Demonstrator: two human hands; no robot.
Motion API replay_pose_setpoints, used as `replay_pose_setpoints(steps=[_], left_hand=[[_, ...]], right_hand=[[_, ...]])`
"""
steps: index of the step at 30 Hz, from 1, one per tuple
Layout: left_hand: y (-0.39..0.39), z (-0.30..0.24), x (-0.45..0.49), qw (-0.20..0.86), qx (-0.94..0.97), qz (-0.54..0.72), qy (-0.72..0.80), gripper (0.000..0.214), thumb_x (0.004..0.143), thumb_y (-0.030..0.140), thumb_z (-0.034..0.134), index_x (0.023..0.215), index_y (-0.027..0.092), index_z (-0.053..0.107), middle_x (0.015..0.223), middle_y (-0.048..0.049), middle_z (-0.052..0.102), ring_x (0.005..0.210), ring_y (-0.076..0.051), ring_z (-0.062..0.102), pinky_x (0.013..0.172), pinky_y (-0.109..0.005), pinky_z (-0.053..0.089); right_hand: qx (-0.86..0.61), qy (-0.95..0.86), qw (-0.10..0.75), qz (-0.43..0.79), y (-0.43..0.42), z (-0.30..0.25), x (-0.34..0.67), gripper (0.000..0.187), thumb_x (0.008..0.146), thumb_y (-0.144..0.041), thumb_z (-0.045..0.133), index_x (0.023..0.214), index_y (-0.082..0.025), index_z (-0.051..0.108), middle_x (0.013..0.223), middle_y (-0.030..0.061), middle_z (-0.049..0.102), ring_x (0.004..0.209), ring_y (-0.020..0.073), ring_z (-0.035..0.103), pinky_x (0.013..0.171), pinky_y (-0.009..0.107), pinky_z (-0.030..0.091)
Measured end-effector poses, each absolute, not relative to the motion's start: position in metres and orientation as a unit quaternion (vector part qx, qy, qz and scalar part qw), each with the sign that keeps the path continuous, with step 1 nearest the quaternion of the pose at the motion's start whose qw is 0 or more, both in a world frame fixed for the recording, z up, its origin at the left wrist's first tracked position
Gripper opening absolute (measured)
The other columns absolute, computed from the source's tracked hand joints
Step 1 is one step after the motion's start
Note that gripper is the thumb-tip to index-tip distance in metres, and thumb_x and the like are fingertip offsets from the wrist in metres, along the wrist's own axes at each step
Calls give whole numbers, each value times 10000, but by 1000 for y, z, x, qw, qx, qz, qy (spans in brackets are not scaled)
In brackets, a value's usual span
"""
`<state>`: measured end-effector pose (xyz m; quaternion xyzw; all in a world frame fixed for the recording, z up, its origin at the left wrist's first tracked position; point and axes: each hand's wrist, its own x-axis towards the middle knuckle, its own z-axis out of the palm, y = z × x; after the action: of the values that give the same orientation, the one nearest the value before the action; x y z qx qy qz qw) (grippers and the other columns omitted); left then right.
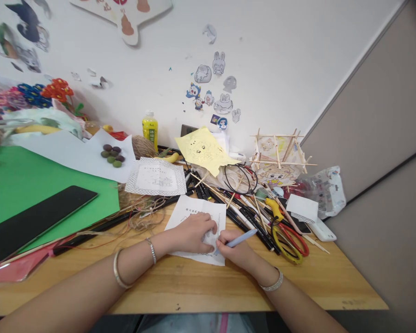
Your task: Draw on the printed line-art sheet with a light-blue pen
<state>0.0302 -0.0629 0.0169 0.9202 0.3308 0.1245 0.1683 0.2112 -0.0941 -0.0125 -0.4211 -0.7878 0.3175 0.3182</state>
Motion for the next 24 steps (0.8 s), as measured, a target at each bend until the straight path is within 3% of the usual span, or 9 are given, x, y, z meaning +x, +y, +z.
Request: replay_pose_setpoints(steps=[24], left_hand=[[-63,17,30,167,921,123,330,358,642,358,676,952,215,568,929,-37,537,891,-225,506,760,-296,385]], right_hand=[[-432,-794,311,293,-93,-14,213,286,731,-189,472,506,-188,297,498,-55,331,499,89,314,468,224,227]])
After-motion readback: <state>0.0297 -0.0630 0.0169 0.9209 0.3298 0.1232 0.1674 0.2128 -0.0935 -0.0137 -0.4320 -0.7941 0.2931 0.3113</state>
